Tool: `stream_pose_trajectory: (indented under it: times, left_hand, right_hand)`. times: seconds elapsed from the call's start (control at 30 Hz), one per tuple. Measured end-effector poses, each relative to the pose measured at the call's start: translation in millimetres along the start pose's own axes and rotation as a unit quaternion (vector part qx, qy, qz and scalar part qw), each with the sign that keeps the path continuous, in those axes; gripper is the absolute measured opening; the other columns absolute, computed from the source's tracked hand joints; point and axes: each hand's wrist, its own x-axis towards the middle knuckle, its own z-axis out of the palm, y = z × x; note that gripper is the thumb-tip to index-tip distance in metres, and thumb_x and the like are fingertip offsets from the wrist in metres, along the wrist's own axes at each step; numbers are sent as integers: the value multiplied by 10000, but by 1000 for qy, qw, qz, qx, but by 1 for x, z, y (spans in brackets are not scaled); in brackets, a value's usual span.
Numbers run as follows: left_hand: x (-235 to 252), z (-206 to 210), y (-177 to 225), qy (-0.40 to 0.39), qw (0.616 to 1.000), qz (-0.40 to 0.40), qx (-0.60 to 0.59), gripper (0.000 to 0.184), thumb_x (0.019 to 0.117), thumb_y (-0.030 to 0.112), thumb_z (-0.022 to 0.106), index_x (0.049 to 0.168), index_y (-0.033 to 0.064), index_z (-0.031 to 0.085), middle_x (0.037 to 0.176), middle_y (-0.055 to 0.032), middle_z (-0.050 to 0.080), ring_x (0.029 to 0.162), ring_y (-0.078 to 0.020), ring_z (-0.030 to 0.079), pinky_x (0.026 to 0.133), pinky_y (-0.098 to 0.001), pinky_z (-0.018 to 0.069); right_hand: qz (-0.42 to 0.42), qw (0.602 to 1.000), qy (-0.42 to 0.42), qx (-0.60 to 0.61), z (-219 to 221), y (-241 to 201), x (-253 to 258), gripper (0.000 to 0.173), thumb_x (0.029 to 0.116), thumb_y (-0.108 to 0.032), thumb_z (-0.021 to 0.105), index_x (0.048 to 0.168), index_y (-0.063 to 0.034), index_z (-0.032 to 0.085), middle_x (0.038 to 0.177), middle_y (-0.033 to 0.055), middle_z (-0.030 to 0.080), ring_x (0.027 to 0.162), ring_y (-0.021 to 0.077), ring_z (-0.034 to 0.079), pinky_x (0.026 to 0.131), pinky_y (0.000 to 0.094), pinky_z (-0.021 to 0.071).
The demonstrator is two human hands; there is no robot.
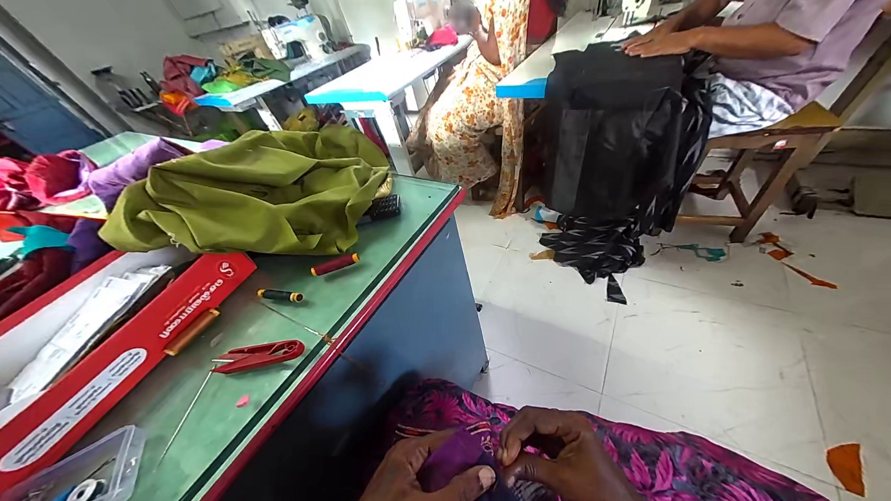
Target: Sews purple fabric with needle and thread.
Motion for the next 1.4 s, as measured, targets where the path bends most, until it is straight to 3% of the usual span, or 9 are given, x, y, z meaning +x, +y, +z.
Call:
stream_pose_trajectory:
  times: [0.33, 0.4, 0.47, 0.6, 0.93, 1.13, 1.2, 1.27, 1.4]
  left_hand:
    - [-3, 6, 0, 28, 999, -38, 17, 35, 877, 121, 724, 893, 90, 725, 783, 145, 676, 745, 91, 626, 725, -145, 532]
    - [-3, 7, 0, 44, 998, -36, 34, 67, 874, 126, 723, 907, 68, 730, 799, 126, 687, 762, 85, 631, 743, -154, 534]
    - [-4, 7, 0, 58, 997, -26, 52, 94, 875, 135, 722, 914, 50, 733, 819, 108, 696, 780, 83, 635, 762, -156, 536]
    - [-5, 7, 3, 70, 993, -19, 91, 146, 886, 167, 721, 927, 27, 736, 808, 69, 696, 773, 72, 629, 758, -171, 529]
    - [-9, 20, 10, 67, 984, 0, 163, 245, 877, 206, 736, 940, -31, 735, 808, -48, 713, 759, -17, 644, 732, -245, 526]
    - [-7, 23, 9, 71, 982, -7, 174, 233, 887, 213, 726, 973, -1, 758, 858, -55, 738, 802, -37, 673, 768, -273, 543]
    - [-8, 24, 9, 75, 981, -2, 176, 246, 888, 209, 726, 987, -13, 760, 868, -64, 745, 812, -33, 681, 779, -262, 547]
    - [-8, 25, 10, 90, 981, -6, 172, 238, 880, 196, 729, 983, -17, 754, 858, -55, 739, 806, -20, 674, 780, -248, 544]
    - [-7, 24, 9, 103, 986, 0, 134, 168, 868, 156, 737, 951, 11, 750, 831, 24, 726, 780, 62, 648, 758, -172, 537]
  right_hand:
    - [-10, 999, -35, -33, 2, -11, 1, 111, 932, -126, 717, 977, -42, 661, 949, -57, 696, 925, -65, 640, 854, 137, 534]
    - [45, 989, -47, -135, -6, -21, -1, 260, 907, -156, 737, 1087, 20, 675, 1069, 51, 688, 1015, 27, 635, 909, 200, 522]
    - [76, 971, -24, -224, -15, -25, -2, 342, 906, -233, 745, 1160, -10, 693, 1180, 114, 680, 1134, 131, 628, 955, 287, 522]
    - [-9, 972, 28, -234, -15, -25, -1, 338, 944, -427, 686, 1075, -116, 696, 1140, 6, 705, 1168, 42, 608, 993, 223, 493]
    - [-101, 958, 7, -267, 10, -28, 0, 312, 965, -436, 642, 933, -128, 676, 1166, 30, 688, 1193, 88, 578, 1014, 212, 444]
    - [-163, 985, 25, -59, 3, -55, 2, 256, 1025, -401, 588, 949, -163, 643, 1182, -70, 687, 1263, 59, 584, 1104, 280, 464]
    - [-140, 989, 30, 40, 0, -67, -3, 185, 1038, -339, 579, 1037, -179, 673, 1100, -74, 728, 1127, 59, 670, 1024, 281, 530]
    - [-107, 986, 19, 127, 1, -79, -7, 147, 1044, -273, 566, 1099, -174, 661, 954, -84, 735, 891, 14, 718, 823, 201, 594]
    - [-71, 985, -8, 159, 1, -89, -11, 121, 1053, -246, 553, 1080, -151, 623, 883, -104, 691, 781, -72, 662, 680, 92, 539]
